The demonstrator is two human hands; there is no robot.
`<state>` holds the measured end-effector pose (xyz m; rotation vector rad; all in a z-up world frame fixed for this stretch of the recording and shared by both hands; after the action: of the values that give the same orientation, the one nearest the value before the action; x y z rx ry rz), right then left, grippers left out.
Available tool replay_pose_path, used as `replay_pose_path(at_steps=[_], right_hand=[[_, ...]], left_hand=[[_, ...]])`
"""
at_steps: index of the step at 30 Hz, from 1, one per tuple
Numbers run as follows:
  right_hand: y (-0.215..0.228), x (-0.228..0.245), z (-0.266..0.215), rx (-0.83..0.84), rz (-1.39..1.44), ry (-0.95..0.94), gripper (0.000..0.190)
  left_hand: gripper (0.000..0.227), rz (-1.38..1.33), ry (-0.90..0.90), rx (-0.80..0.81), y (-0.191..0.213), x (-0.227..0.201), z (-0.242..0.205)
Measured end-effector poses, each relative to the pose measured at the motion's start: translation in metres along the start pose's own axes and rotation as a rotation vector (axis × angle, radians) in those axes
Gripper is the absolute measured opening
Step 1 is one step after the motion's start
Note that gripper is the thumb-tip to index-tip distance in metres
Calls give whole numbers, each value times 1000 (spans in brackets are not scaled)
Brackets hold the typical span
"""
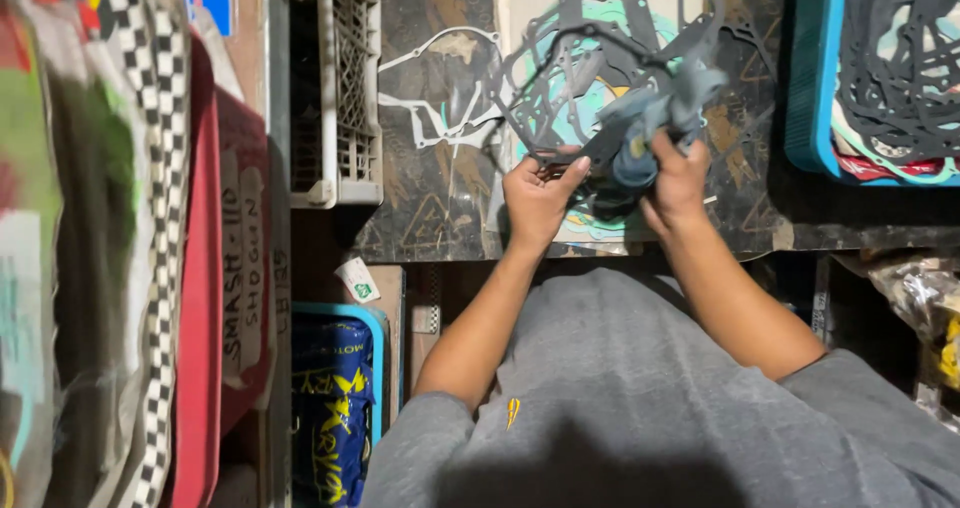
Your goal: The person wipes several black rubber gaskets with a gray cloth on a workbench. They pick up each gasket, rub it with the cloth, and place it back on the surface, repeating the process for multiple items.
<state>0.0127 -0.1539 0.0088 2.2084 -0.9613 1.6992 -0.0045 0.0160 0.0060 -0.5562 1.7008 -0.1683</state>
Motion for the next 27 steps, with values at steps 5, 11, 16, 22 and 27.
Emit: replay_pose_path(at_steps=[5, 11, 16, 22, 27], right_hand=[[-22, -5, -33, 81, -25, -69, 22], [1, -17, -7, 185, -4, -8, 29], [6, -4, 6, 18, 150, 23, 21], [1, -3, -34, 127, 7, -12, 24], [19, 15, -28, 258, -28, -3, 31]], left_hand=[[28, -1, -73, -31, -10, -1, -4], [24, 77, -76, -11, -13, 0, -11], [20, 145, -57, 69, -16, -3, -15], [24, 159, -94, -26, -28, 1, -26], [28, 332, -60, -57, -26, 23, -39]])
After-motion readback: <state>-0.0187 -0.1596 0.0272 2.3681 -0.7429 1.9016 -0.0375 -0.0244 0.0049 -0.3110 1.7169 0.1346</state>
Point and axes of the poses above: each hand's wrist, its own z-axis towards the middle knuckle, its own y-axis out of the back of the hand, x = y × z, the point moved 1 cm from there along z, towards the middle knuckle, and after that the axes turned 2 degrees about -x, right-handed, at the moved point
